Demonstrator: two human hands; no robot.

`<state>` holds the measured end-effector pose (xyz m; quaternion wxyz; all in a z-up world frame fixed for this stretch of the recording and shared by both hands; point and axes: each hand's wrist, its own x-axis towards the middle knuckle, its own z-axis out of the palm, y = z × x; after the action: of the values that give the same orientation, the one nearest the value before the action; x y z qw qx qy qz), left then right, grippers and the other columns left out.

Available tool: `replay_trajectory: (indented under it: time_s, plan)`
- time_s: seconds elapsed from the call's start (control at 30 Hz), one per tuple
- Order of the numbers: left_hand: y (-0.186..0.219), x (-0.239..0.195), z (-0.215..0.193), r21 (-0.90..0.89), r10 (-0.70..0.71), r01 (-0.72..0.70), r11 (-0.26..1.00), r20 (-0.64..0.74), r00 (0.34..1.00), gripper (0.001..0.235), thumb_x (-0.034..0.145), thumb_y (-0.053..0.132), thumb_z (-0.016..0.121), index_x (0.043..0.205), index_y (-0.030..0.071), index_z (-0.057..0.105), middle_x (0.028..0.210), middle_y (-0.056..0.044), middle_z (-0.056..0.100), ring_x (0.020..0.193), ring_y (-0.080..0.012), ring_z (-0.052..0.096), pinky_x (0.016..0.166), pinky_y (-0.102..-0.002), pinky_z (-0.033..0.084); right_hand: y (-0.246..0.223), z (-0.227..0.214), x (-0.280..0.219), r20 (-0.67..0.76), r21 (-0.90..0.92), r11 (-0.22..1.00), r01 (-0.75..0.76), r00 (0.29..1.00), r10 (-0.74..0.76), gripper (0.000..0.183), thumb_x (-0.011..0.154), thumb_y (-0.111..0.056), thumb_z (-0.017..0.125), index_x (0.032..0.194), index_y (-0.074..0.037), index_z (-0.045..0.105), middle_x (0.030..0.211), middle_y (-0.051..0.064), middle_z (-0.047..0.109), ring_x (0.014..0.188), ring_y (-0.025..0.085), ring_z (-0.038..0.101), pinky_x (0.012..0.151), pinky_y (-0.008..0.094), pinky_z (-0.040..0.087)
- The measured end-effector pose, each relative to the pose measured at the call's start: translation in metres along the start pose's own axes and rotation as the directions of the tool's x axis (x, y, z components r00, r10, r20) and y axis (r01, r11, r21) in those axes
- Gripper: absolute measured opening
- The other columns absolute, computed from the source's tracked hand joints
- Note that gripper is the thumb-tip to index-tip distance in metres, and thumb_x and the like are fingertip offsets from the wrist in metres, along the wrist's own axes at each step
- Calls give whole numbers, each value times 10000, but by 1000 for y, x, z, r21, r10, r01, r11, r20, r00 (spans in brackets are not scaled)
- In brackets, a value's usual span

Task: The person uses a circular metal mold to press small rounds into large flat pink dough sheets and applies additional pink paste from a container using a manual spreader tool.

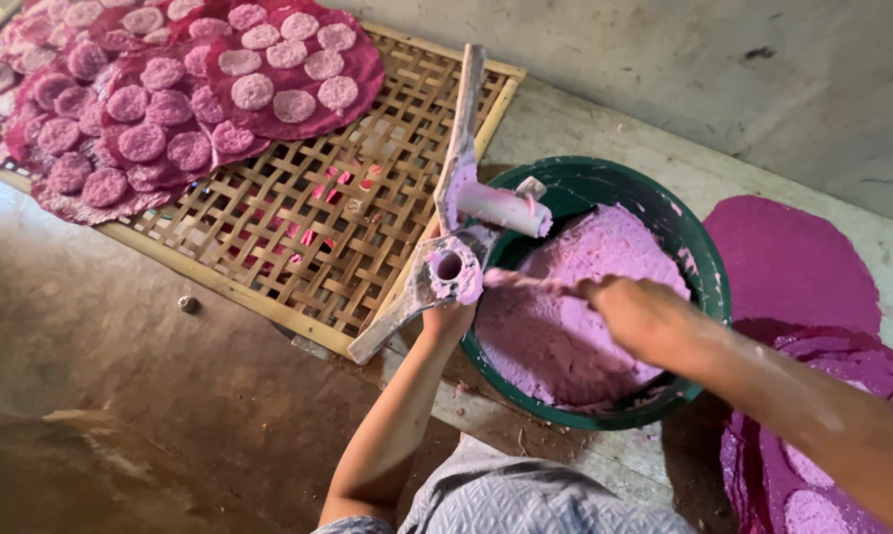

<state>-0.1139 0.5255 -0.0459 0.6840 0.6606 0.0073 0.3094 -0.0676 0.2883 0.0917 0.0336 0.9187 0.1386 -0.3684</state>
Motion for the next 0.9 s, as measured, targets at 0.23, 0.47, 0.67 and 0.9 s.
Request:
replay_trajectory:
  time_s: [0.23, 0.47, 0.67, 0.9]
  plan:
    - [8, 2, 2, -13, 4, -4, 1000, -8, 1000, 610, 951, 83, 688, 1506, 28, 443, 1111, -23, 631, 977, -109, 597, 881, -269, 512, -7, 47, 34, -249, -485, 799, 355, 820, -516, 359, 1004, -148, 440, 1315, -5, 546, 832, 174, 752, 731, 326, 744, 597, 440, 571]
    - [16, 3, 1, 61, -30, 29, 998, 15, 999, 616, 938, 111, 706, 1499, 34, 464, 1144, -45, 664, 1015, -138, 635, 910, -288, 529, 1, 71, 4, 25, -194, 921, 337, 941, -339, 418, 1039, -210, 418, 1450, -252, 487, 969, 168, 721, 846, 316, 746, 732, 455, 585]
    - [41, 13, 3, 98, -27, 19, 995, 83, 996, 608, 932, 138, 731, 1486, 50, 498, 1203, -73, 685, 1070, -174, 663, 948, -311, 542, 49, 85, -58, -8, 32, 916, 400, 916, -400, 549, 959, -160, 517, 1493, -287, 522, 902, 152, 745, 816, 284, 733, 766, 434, 564]
    - [93, 25, 22, 722, -455, 211, 659, 160, 876, 758, 843, 375, 799, 1515, 282, 463, 1305, -25, 664, 1053, -290, 695, 851, -403, 552, 112, 43, -107, -157, 456, 845, 279, 960, -233, 393, 1003, -270, 616, 1368, -182, 729, 768, 190, 676, 598, 223, 572, 597, 417, 515]
